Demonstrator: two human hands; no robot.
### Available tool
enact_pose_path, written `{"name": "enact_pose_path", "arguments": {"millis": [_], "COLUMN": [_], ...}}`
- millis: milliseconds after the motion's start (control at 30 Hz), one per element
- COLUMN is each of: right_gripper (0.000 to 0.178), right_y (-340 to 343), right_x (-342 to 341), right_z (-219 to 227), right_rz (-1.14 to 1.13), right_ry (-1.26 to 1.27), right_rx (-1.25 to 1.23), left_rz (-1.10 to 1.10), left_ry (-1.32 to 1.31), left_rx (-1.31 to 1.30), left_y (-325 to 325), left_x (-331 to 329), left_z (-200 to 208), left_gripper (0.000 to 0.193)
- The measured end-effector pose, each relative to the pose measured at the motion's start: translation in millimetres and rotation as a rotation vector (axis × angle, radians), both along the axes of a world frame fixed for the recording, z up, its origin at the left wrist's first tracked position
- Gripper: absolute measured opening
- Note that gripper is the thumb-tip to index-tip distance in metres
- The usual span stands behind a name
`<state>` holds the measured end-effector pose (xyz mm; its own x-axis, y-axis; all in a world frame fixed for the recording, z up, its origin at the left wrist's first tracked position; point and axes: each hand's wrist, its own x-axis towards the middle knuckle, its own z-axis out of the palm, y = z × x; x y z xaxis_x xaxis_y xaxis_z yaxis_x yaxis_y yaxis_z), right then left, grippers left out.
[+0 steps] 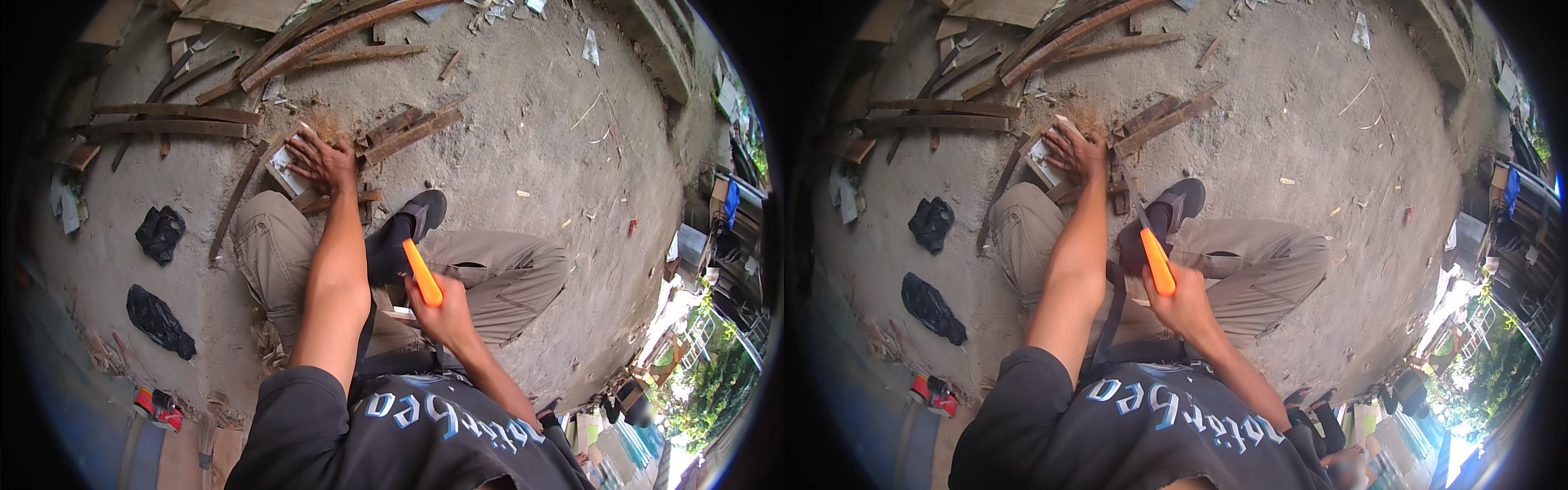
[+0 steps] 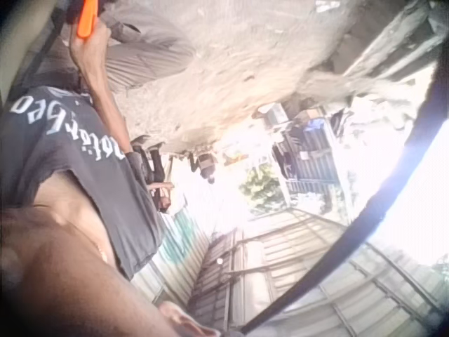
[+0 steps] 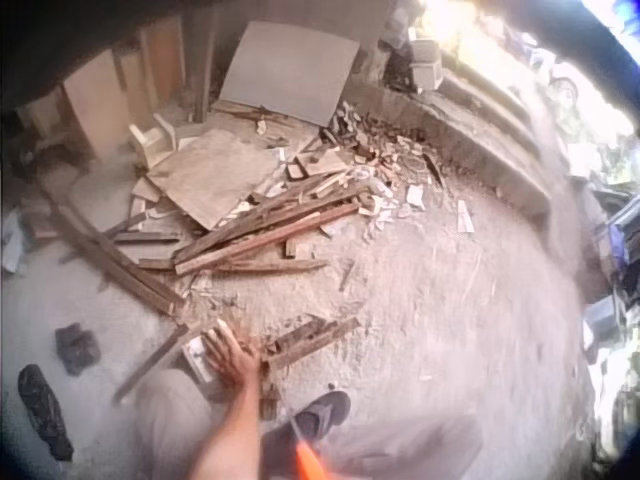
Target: The person sits on the floor and uses a hand saw to cut a small wooden block placed on a larger plank. They hold the block steady with one hand and saw with the other, then inspect the cut piece.
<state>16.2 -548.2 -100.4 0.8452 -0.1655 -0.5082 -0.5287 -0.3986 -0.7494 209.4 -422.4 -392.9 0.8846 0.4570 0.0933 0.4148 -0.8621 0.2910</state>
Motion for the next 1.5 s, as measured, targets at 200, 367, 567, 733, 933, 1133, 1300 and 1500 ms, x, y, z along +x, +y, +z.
{"name": "enact_pose_path", "arguments": {"millis": [200, 367, 567, 733, 933, 1133, 1300, 1500], "right_gripper": [0.013, 0.017, 0.013, 0.009, 0.016, 0.019, 0.021, 0.019], "right_y": [-18.3, -14.6, 4.3, -27.5, -14.8, -0.8, -25.7, -33.2], "right_x": [-44.2, -32.1, 51.9, -5.3, 13.8, 14.9, -20.2, -38.5], "right_z": [41.5, 50.4, -83.9, -153.9, -109.1, -16.4, 66.9, 88.4], "right_rz": [-0.027, -0.087, 0.107, 0.097, 0.107, -0.014, 0.004, 0.060], "right_ry": [0.135, 0.115, -0.085, -0.199, -0.091, 0.047, 0.161, 0.169], "right_rx": [-0.034, -0.002, -0.063, 0.114, 0.081, -0.043, -0.150, -0.285], "left_rz": [-0.020, -0.028, 0.006, 0.006, 0.016, 0.015, 0.012, 0.003], "left_ry": [0.039, 0.036, 0.029, 0.014, 0.018, 0.052, 0.076, 0.102], "left_rx": [-0.020, 0.006, -0.024, -0.045, -0.050, -0.013, -0.037, -0.052], "left_y": [-3.0, 2.8, -1.1, -1.9, 3.7, -2.4, -1.5, -0.2], "left_x": [-5.2, -0.3, 1.7, 4.2, -1.6, 12.1, 1.2, -2.3], "left_z": [14.0, 13.2, 6.4, 16.9, 14.7, 18.9, 29.8, 31.4], "left_gripper": [0.087, 0.087, 0.078, 0.073, 0.075, 0.080, 0.083, 0.082]}}
